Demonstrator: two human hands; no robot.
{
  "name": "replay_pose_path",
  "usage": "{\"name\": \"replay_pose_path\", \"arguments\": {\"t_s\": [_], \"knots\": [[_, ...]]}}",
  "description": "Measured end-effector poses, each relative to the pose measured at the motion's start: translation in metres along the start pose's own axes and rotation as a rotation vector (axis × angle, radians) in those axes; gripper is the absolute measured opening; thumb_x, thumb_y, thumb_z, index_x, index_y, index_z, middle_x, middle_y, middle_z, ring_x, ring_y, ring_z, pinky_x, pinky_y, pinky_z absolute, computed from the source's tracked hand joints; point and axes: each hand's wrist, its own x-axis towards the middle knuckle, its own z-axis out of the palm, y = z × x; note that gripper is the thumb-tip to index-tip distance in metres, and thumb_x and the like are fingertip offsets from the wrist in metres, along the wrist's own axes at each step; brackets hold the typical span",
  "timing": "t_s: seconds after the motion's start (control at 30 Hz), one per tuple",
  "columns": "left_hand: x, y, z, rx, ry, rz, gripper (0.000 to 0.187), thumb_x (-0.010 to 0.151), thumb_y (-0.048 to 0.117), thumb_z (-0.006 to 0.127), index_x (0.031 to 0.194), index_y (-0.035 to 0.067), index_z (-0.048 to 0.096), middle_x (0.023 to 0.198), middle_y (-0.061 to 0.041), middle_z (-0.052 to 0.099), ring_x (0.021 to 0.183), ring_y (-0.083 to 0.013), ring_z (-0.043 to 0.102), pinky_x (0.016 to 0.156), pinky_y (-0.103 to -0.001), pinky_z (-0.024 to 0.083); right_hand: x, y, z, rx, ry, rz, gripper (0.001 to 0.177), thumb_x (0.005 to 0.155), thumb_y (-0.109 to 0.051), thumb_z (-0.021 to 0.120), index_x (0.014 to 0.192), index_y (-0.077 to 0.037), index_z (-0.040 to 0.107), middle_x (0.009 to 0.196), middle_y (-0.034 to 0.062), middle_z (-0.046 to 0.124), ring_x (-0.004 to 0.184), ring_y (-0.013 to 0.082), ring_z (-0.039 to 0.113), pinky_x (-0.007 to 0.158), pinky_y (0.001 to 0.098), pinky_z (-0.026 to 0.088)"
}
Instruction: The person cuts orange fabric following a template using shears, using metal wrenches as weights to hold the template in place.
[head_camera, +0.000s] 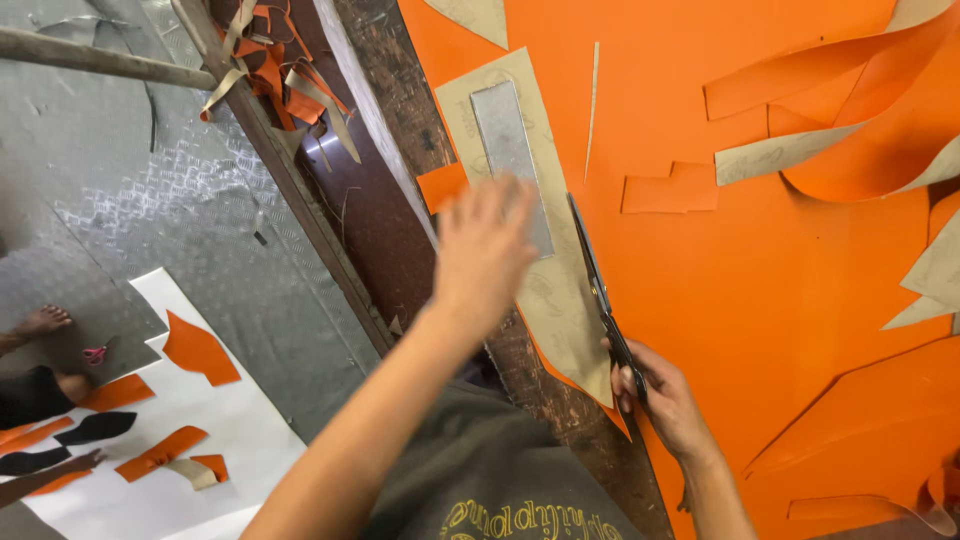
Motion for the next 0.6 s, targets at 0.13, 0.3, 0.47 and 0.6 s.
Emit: {"name": "replay_pose_path", "arguments": {"t_s": [0.13, 0.3, 0.47, 0.6], "knots": [[0.044, -0.037, -0.023, 0.153, -0.078, -0.069, 0.115, 0.056, 0.046, 0.093, 0.147, -0.001, 0.041, 0.150, -0.016, 0.041, 0.137, -0.0378, 0.038, 0.107, -0.055, 0.034, 0.005, -0.005, 0.007, -0.028, 0.025, -0.018, 0.046, 0.096, -0.023, 0.060, 0.135, 0.001, 0.061, 0.076, 0.0017, 0.058, 0.066, 0.0124, 0.052, 0.061, 0.0265, 0.045], [0.046, -0.037, -0.024, 0.217, -0.098, -0.041, 0.123, 0.052, 0.052, 0.093, 0.149, -0.003, 0.040, 0.152, -0.017, 0.039, 0.138, -0.0371, 0.038, 0.107, -0.054, 0.035, 0.013, -0.009, 0.009, -0.020, 0.050, 0.018, 0.046, 0.096, -0.023, 0.061, 0.135, 0.001, 0.062, 0.074, 0.0026, 0.058, 0.064, 0.0133, 0.052, 0.060, 0.0281, 0.045], [0.051, -0.039, -0.027, 0.227, -0.157, -0.050, 0.125, 0.051, 0.052, 0.092, 0.149, -0.003, 0.038, 0.151, -0.016, 0.038, 0.137, -0.0368, 0.037, 0.108, -0.054, 0.034, 0.020, -0.014, 0.012, -0.005, 0.024, -0.043, 0.046, 0.096, -0.022, 0.062, 0.135, 0.001, 0.061, 0.074, 0.0018, 0.057, 0.064, 0.0132, 0.052, 0.061, 0.0276, 0.045], [0.052, -0.042, -0.030, 0.264, -0.210, -0.025, 0.125, 0.052, 0.052, 0.092, 0.150, -0.002, 0.037, 0.149, -0.015, 0.038, 0.138, -0.0355, 0.037, 0.108, -0.053, 0.035, 0.027, -0.022, 0.016, 0.009, 0.039, -0.050, 0.046, 0.096, -0.022, 0.062, 0.135, 0.002, 0.061, 0.076, 0.0014, 0.057, 0.065, 0.0128, 0.051, 0.061, 0.0270, 0.044]]}}
